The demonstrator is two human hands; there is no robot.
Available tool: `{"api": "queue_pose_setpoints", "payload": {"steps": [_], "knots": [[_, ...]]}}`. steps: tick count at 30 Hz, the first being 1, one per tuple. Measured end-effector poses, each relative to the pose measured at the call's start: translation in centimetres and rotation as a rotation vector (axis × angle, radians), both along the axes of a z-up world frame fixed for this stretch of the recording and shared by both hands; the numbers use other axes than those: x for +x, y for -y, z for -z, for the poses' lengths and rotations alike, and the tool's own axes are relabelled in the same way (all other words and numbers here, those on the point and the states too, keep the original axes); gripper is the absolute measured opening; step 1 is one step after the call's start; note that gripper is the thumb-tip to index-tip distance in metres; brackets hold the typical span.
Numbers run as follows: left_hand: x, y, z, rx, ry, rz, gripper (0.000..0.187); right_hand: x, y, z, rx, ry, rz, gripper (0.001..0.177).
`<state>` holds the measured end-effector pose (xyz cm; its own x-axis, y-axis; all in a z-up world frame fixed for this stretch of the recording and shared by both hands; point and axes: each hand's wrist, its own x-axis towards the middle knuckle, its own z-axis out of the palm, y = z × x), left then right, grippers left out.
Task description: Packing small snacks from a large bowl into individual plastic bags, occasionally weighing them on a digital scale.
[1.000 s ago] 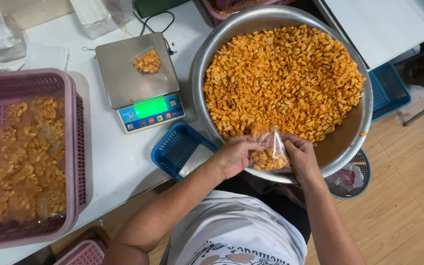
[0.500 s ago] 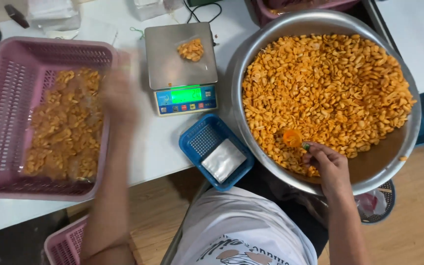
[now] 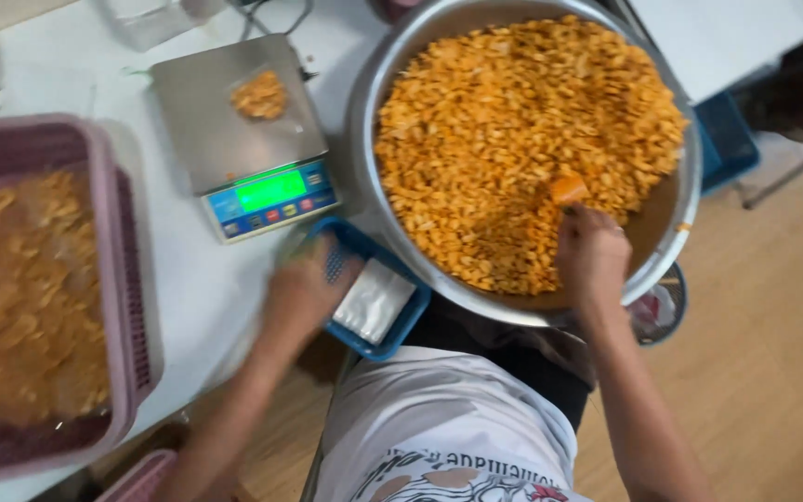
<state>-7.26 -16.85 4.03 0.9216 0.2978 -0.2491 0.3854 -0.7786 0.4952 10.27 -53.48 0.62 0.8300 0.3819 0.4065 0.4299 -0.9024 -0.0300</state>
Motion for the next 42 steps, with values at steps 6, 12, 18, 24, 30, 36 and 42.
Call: {"api": "queue_pose_setpoints", "payload": {"steps": [6,12,18,24,30,36,42], "knots": [[-0.5,1.4,10.5,0.037,-0.118,0.028,0.026,-5.2,-5.0,-3.0,0.252,-0.748,-0.041,0.026],[-1.1,-0.2,2.1,-0.302,-0.039,-0.113,0.042,-4.2,-5.0,-2.8,0.802,-1.24,0.048,0.027],[0.1,0.8,0.3,-1.322,0.252,-0.385,0.031,-4.5,-6.8,-1.5,1.042,-1.299,0.115,0.03],[2.9,2.8,4.7,-1.532,0.223,-0.415,0.009,-3.1,-7.9,-0.3,1.414,-1.495,0.236,0.028],[5.3,4.3,-0.7,-1.349,0.308,-0.322,0.021,-1.9,-7.4,-4.1,1.524,-1.422,0.142,0.027],[7.3,6.2,-0.8,-1.156,0.449,-0.132,0.026,-3.6,-8.9,-12.0,0.997,-0.846,-0.27,0.026],[8.5,9.1,-0.8,-1.046,0.555,0.145,0.036,-3.8,-8.1,-13.2,0.512,-0.283,-0.489,0.018]]}}
